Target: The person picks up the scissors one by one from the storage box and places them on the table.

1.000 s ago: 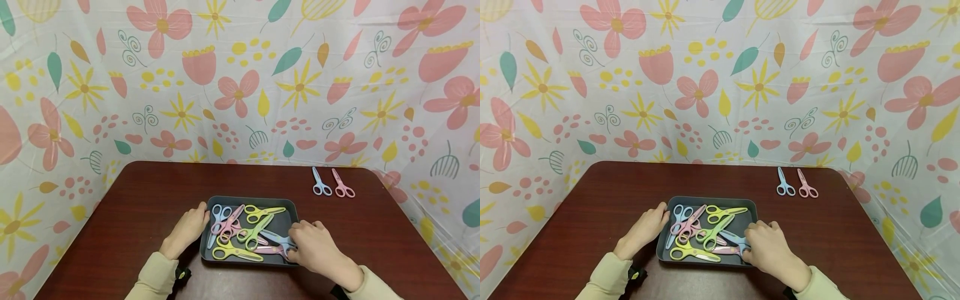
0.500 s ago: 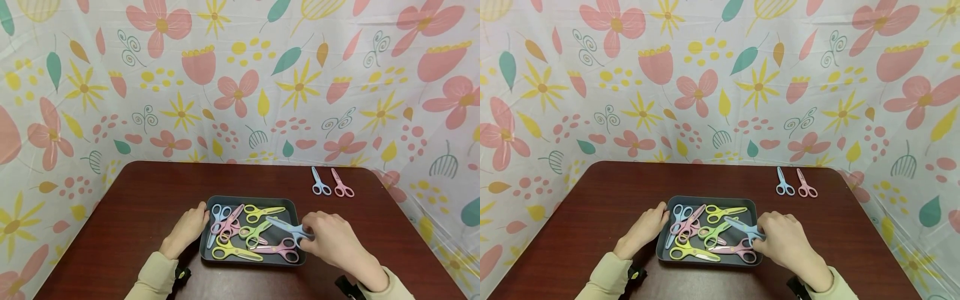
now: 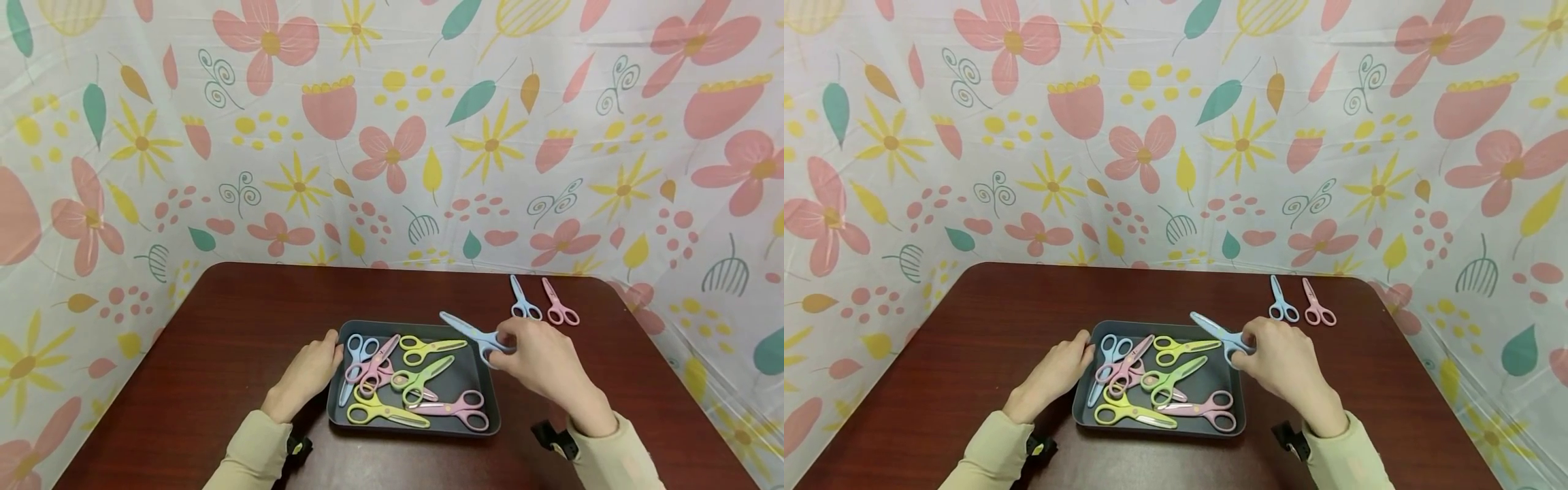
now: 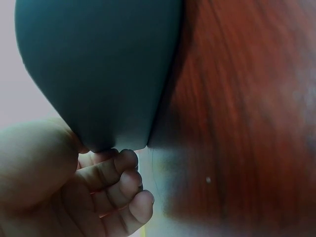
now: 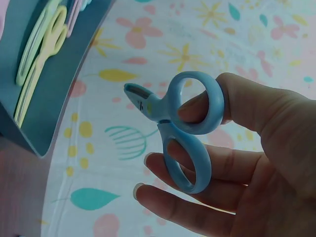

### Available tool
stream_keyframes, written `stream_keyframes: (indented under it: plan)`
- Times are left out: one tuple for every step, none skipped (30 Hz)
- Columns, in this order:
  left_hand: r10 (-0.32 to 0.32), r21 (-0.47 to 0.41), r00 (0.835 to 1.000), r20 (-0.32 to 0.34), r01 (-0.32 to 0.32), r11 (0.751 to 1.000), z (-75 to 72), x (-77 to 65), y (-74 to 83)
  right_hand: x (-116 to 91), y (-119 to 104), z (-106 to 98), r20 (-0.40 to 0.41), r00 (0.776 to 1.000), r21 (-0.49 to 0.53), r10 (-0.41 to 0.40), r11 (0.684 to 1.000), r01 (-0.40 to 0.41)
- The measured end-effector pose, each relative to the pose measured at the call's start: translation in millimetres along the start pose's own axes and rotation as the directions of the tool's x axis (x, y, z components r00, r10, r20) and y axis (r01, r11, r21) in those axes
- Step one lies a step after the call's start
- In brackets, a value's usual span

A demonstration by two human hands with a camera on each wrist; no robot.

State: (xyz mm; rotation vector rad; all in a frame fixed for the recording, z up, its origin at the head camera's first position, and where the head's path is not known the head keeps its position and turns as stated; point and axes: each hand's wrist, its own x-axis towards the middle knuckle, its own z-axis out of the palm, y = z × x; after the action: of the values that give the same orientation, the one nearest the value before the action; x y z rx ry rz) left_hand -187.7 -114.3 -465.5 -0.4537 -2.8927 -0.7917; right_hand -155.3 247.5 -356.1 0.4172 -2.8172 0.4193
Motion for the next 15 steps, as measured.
stream_keyframes:
  plan:
    - [0.001,-0.001,1.000,-0.001,-0.001,1.000,0.0,0.0,0.0,3.3,2.6,1.1,-0.001,1.000,0.004,0.010,1.000,-0.010]
    - [-0.002,0.000,1.000,-0.001,0.002,1.000,-0.2,0.2,0.1,6.6,5.6,2.4,-0.001,1.000,0.012,0.020,1.000,-0.020]
    - [-0.001,0.002,1.000,-0.002,0.001,1.000,-0.3,0.3,-0.2,9.8,8.7,4.0,0.005,1.000,0.024,0.031,0.999,-0.031]
    - [-0.002,0.004,1.000,-0.002,0.002,1.000,-0.3,0.4,-0.3,13.1,12.0,5.7,0.008,0.999,0.038,0.042,0.998,-0.043]
    - [-0.002,0.005,1.000,-0.002,0.002,1.000,-0.3,0.5,-0.5,16.0,15.5,7.7,0.013,0.998,0.052,0.056,0.997,-0.056]
    - [-0.002,0.006,1.000,-0.002,0.002,1.000,0.0,0.6,-0.8,19.1,19.3,10.0,0.017,0.997,0.064,0.071,0.995,-0.072]
    - [-0.001,0.005,1.000,-0.003,0.001,1.000,0.3,0.7,-1.1,21.8,23.2,12.1,0.024,0.996,0.077,0.089,0.993,-0.091]
    - [-0.006,0.007,1.000,0.000,0.006,1.000,0.6,0.9,-1.4,24.3,27.1,14.6,0.027,0.994,0.087,0.108,0.990,-0.110]
    - [-0.005,0.007,1.000,0.000,0.005,1.000,0.9,0.9,-1.5,26.8,31.2,17.0,0.027,0.992,0.093,0.125,0.988,-0.127]
    - [-0.004,0.007,1.000,0.000,0.004,1.000,1.3,0.9,-1.6,29.1,35.1,19.5,0.027,0.990,0.101,0.141,0.985,-0.143]
    - [-0.003,0.008,1.000,-0.002,0.003,1.000,1.7,0.9,-1.8,31.3,39.2,21.9,0.025,0.988,0.105,0.154,0.982,-0.155]
    - [-0.002,0.007,1.000,-0.003,0.002,1.000,1.8,0.8,-1.8,33.4,43.0,24.2,0.021,0.986,0.112,0.167,0.979,-0.169]
    - [-0.002,0.007,1.000,-0.003,0.002,1.000,2.1,1.0,-1.7,35.5,47.0,26.2,0.016,0.984,0.117,0.179,0.977,-0.179]
    - [-0.003,0.007,1.000,-0.003,0.003,1.000,2.3,1.2,-1.8,37.4,50.8,28.1,0.009,0.982,0.121,0.187,0.975,-0.187]
    - [-0.001,0.007,1.000,-0.005,0.001,1.000,2.4,1.4,-1.8,39.4,54.4,29.9,0.005,0.981,0.127,0.196,0.973,-0.195]
